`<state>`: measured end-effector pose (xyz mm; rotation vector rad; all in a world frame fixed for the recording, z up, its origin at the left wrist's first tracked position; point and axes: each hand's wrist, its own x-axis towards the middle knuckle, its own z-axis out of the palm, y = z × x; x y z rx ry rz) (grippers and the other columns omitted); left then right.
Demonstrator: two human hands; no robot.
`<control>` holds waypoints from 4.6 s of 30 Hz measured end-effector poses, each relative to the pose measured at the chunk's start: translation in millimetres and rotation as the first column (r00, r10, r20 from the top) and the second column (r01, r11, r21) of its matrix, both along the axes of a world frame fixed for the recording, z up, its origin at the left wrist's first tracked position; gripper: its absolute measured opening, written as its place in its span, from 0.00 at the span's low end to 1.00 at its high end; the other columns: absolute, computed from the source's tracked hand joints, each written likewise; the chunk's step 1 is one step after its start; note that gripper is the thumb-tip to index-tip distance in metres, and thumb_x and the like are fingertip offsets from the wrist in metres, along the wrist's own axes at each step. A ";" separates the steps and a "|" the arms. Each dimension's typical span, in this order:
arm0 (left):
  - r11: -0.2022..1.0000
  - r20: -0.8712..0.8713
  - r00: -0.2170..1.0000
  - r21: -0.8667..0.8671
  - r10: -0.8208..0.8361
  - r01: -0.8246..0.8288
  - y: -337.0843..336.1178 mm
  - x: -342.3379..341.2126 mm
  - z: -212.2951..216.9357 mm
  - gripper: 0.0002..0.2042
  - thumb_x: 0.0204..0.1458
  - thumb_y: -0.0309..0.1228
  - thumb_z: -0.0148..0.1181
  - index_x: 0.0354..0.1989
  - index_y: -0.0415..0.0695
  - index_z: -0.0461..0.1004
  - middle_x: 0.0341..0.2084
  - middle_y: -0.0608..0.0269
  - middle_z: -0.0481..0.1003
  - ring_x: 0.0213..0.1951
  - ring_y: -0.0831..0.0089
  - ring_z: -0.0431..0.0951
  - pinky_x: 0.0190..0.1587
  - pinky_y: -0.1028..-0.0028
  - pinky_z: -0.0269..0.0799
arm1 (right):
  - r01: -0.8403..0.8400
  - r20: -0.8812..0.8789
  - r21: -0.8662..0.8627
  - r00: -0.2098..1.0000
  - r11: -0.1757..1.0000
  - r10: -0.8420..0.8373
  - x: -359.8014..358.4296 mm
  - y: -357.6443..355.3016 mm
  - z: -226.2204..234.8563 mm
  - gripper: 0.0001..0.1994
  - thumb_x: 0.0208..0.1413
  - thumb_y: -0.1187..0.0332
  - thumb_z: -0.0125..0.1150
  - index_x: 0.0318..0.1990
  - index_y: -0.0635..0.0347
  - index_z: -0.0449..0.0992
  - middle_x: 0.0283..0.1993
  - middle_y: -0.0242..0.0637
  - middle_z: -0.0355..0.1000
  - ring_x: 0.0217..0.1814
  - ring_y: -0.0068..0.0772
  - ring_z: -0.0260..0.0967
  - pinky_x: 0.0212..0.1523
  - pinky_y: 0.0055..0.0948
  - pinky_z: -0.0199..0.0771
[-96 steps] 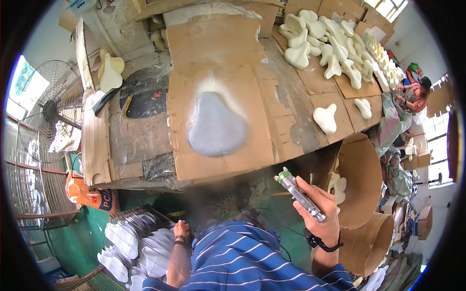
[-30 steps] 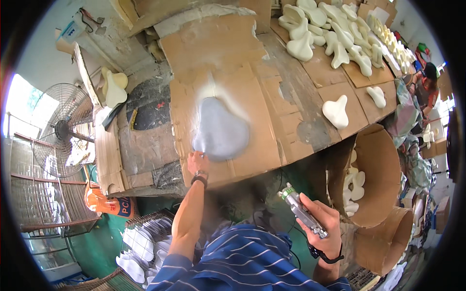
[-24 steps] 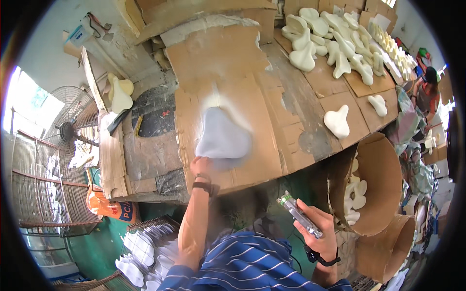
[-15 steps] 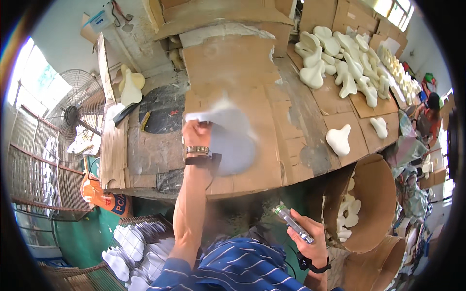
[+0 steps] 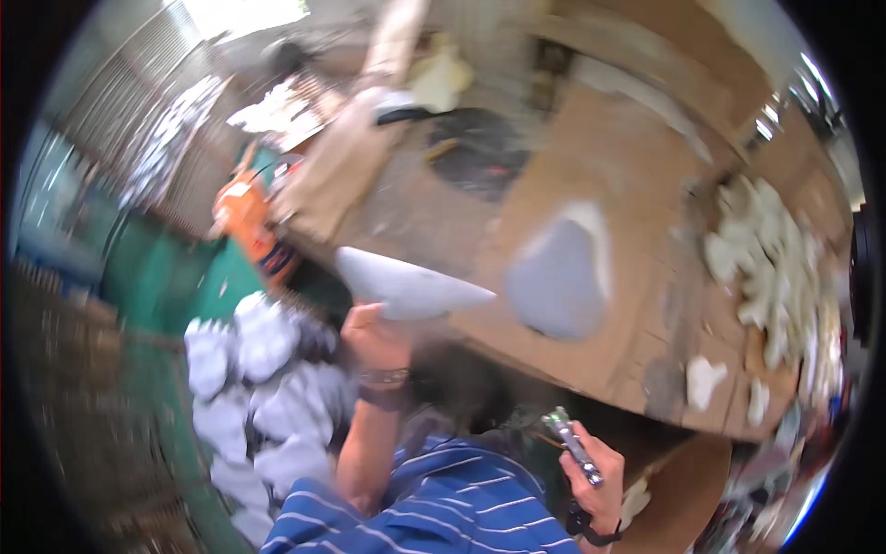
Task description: The person repeatedly picks up white shoe parts from a wire drying rack and places them on a cardboard-covered workbench. They use a handheld spray gun to apply a grey coating to the parts, then return the coated items to the rack. The process is repeated for multiple units throughout the clip.
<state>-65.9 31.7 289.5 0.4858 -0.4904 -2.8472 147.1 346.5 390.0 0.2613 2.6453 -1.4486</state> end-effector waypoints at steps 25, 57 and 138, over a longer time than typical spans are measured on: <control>0.512 0.526 0.384 -0.115 0.758 -0.851 -248.7 250.0 -227.2 0.18 0.48 0.27 0.57 0.49 0.44 0.75 0.48 0.59 0.78 0.53 0.59 0.77 0.57 0.46 0.75 | -0.639 0.200 0.144 0.767 0.755 0.610 -103.8 -254.8 -0.9 0.20 0.57 0.79 0.62 0.59 0.68 0.78 0.30 0.31 0.70 0.31 0.20 0.64 0.34 0.24 0.67; -0.391 0.363 0.739 -0.670 0.568 0.630 -328.9 153.4 -259.5 0.22 0.58 0.43 0.63 0.59 0.49 0.75 0.55 0.60 0.78 0.65 0.57 0.69 0.71 0.39 0.53 | -0.337 0.247 0.113 0.921 0.935 0.302 -54.8 -240.0 -6.4 0.24 0.55 0.81 0.64 0.62 0.68 0.75 0.36 0.35 0.76 0.37 0.19 0.69 0.41 0.21 0.70; -0.421 0.252 0.707 -0.905 -0.661 -0.071 155.6 -11.5 -200.9 0.11 0.56 0.27 0.61 0.47 0.41 0.79 0.42 0.48 0.79 0.47 0.46 0.78 0.50 0.57 0.75 | 0.443 -0.220 0.094 0.883 0.892 -0.415 14.2 38.0 37.4 0.29 0.52 0.81 0.70 0.64 0.64 0.74 0.42 0.48 0.79 0.38 0.44 0.79 0.41 0.33 0.78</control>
